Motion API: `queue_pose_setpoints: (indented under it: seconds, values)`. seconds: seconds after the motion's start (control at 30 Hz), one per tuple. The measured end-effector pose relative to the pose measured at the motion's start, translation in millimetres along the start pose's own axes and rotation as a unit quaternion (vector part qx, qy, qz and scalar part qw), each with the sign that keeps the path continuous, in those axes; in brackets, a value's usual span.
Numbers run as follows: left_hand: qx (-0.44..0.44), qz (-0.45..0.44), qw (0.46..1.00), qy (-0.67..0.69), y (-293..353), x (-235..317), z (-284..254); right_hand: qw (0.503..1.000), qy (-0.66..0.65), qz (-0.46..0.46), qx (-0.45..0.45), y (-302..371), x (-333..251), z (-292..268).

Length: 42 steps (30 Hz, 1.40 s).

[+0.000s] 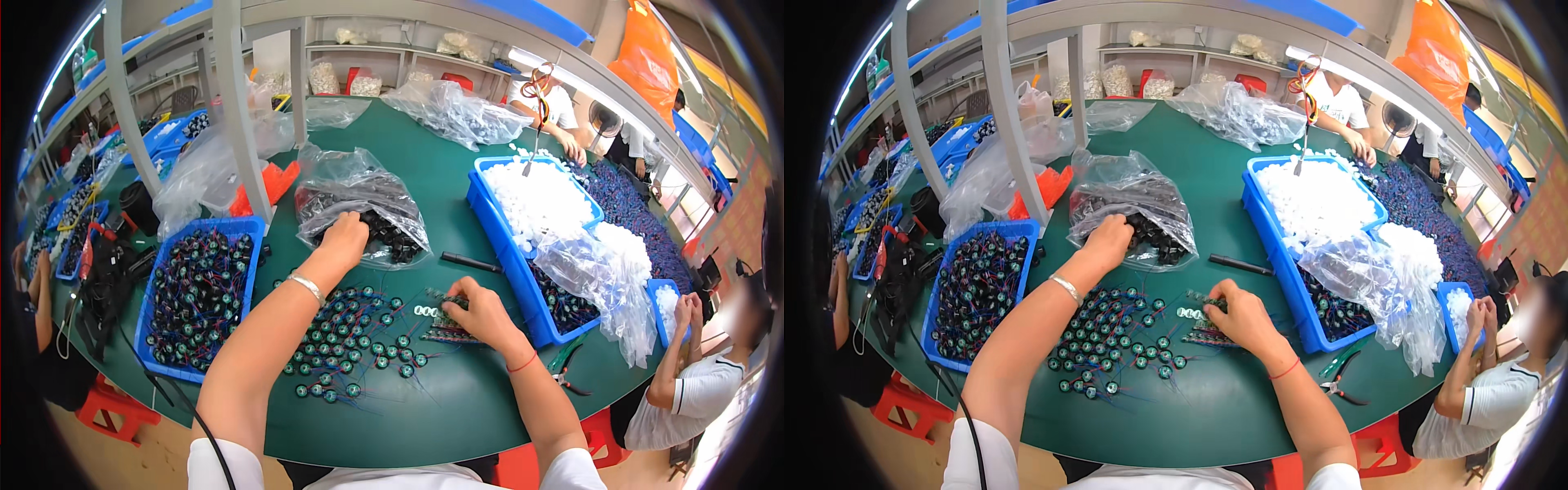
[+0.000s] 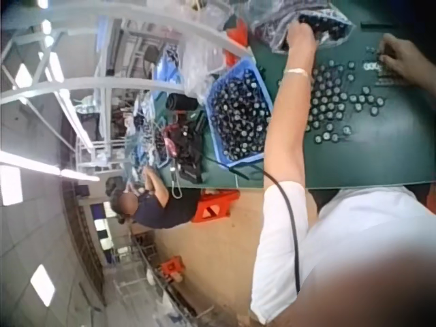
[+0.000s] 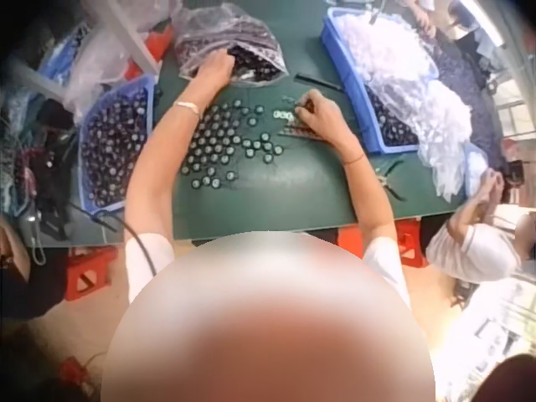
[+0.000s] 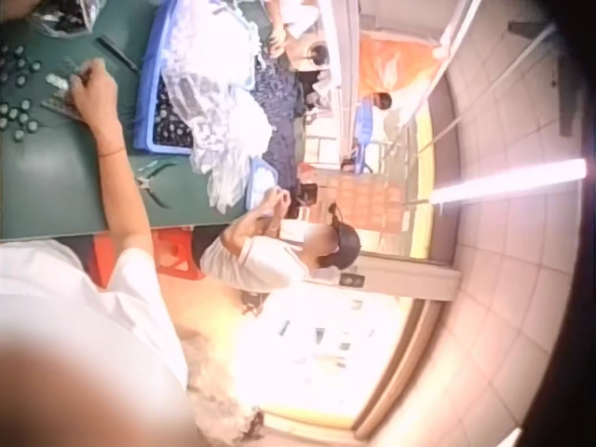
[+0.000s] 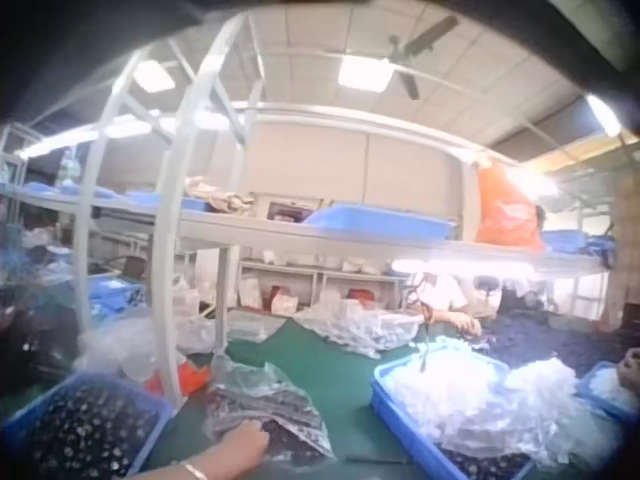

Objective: The person assembles small electronic parts by taking circular circuit boards and plastic casings from the table and pressing them together by hand.

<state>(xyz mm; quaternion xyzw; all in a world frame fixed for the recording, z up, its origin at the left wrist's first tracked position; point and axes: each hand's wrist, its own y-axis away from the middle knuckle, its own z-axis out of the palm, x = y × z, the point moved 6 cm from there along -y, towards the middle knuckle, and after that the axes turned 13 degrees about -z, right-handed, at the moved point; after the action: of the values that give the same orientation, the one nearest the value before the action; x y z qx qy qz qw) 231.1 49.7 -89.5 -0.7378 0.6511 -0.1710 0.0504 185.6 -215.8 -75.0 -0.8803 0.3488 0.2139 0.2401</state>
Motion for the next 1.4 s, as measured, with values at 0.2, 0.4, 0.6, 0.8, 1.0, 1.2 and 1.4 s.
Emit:
queue_pose_setpoints:
  seconds: [0.2,0.4,0.6,0.8,1.0,1.2,1.4]
  values:
    - [-0.046,0.031,0.998,-0.022,3,7,0,0.979,-0.003,-0.064,0.194,2,10,-23]
    - [-0.022,0.020,0.998,0.046,12,-8,-5,0.980,-0.024,-0.057,0.188,-1,-7,-31]
    - [0.009,0.023,0.988,0.155,10,1,-46,0.971,-0.102,-0.130,0.174,-20,-30,-41]
    - [-0.080,-0.088,0.843,0.525,44,6,-80,0.965,-0.134,-0.190,0.121,-42,-87,-42]
    - [-0.157,-0.144,0.633,0.744,95,29,-110,0.958,-0.176,-0.196,0.115,-39,-113,-38]
    - [-0.140,-0.116,0.590,0.786,100,52,-136,0.936,-0.255,-0.195,0.145,-30,-118,-55]
    - [-0.049,-0.050,0.663,0.746,105,66,-157,0.920,-0.299,-0.188,0.171,-22,-120,-73]
